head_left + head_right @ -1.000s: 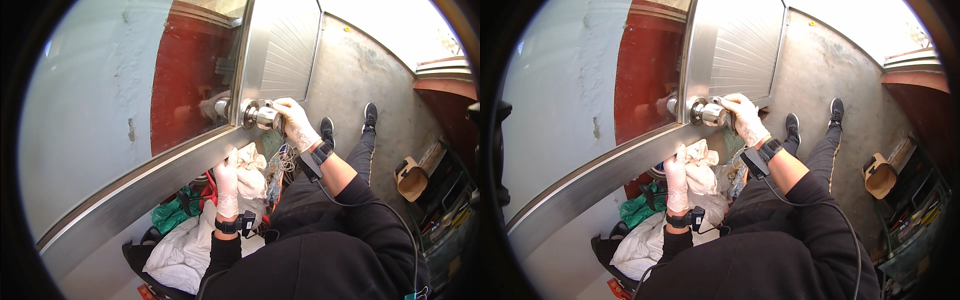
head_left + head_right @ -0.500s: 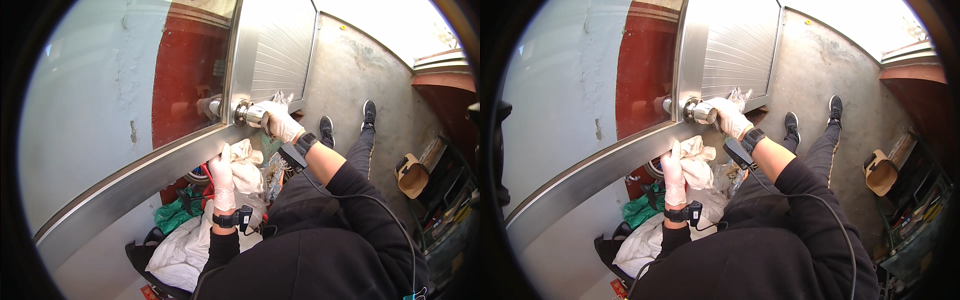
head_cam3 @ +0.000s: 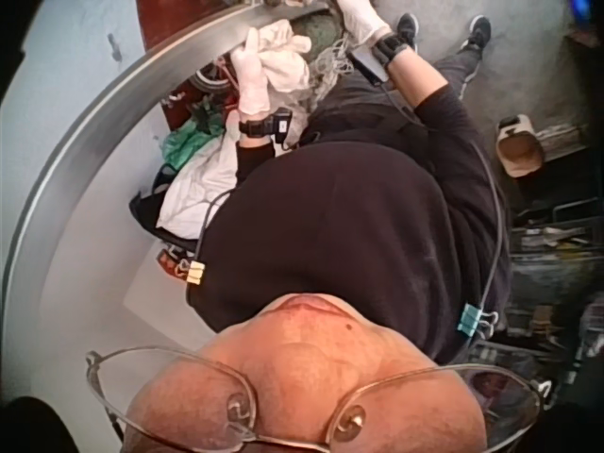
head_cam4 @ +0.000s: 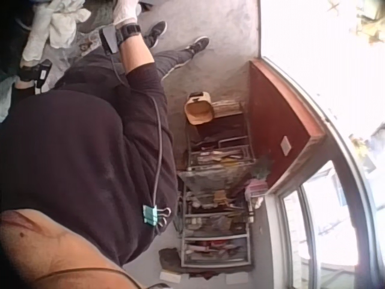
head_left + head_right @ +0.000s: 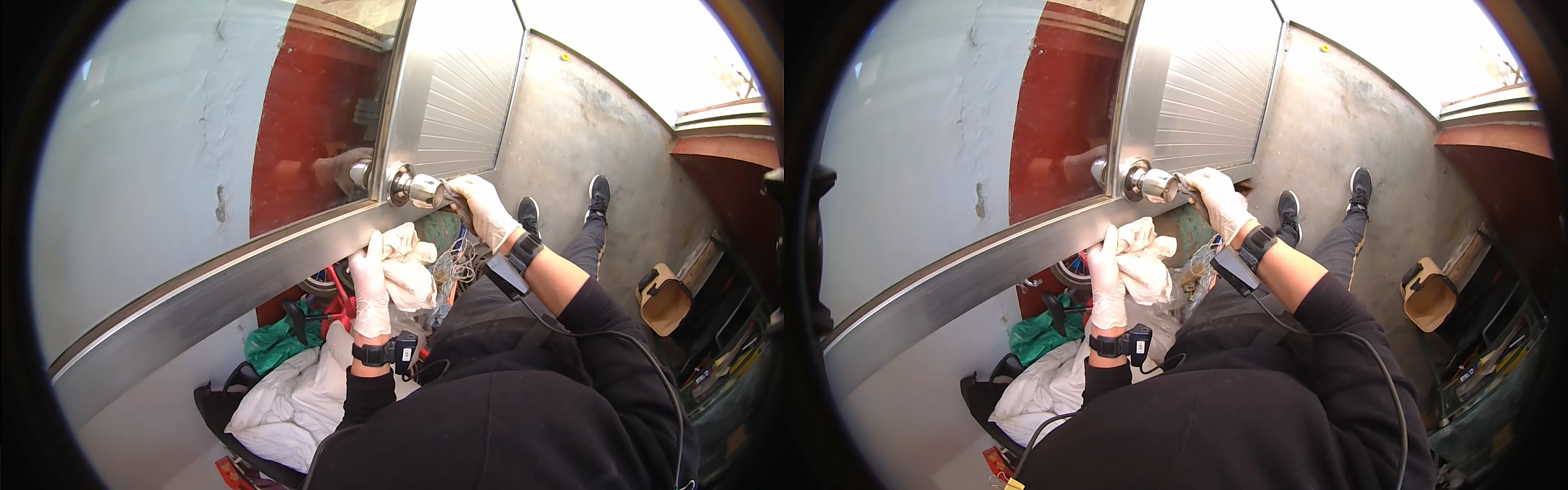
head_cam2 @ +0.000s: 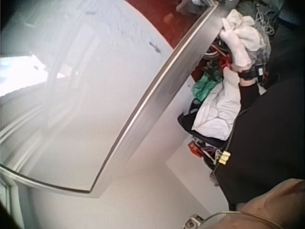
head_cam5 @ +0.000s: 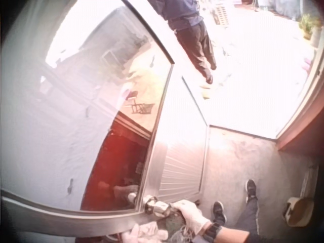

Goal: The person wipes a metal rolling door and a glass door with a cloth. They clean the door handle, frame, and glass pane while wearing gloves. The person moves around the door to reach different areas and continues wiping until the end of the clip.

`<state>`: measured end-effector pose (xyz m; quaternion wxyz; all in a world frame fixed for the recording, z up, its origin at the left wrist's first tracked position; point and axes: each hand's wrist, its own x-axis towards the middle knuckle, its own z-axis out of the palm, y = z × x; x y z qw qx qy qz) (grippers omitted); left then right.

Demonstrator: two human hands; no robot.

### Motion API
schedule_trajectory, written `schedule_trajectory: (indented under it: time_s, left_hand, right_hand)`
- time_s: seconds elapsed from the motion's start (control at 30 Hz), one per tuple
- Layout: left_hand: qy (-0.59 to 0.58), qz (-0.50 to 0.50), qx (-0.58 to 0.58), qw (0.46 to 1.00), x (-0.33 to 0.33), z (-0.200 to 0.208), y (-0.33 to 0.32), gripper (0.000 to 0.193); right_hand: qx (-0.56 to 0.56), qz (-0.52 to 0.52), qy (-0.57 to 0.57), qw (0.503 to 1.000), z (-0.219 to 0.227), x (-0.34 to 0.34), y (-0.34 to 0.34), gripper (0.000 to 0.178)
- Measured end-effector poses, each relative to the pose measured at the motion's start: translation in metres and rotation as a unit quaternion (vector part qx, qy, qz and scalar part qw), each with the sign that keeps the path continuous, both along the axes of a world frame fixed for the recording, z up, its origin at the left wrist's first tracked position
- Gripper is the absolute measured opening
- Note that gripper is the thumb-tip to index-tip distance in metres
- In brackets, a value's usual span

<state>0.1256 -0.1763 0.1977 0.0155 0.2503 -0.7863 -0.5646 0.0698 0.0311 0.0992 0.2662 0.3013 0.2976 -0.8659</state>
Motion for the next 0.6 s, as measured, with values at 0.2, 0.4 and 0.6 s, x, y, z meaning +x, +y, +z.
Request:
schedule_trajectory:
  time_s: [0.2, 0.4, 0.6]
  left_hand:
    - [-0.012, 0.020, -0.007, 1.000, 0.003, 0.000, 0.004, 0.020]
    - [-0.016, 0.076, 0.047, 0.996, -0.004, 0.009, 0.017, 0.018]
    - [-0.028, 0.095, 0.040, 0.994, -0.008, 0.019, 0.027, 0.019]
  right_hand:
    - [0.108, -0.077, 0.282, 0.950, 0.032, -0.012, 0.000, 0.018]
    - [0.144, -0.037, 0.202, 0.968, 0.030, 0.000, 0.001, 0.019]
    - [0.096, 0.051, 0.134, 0.985, 0.030, -0.002, 0.026, 0.022]
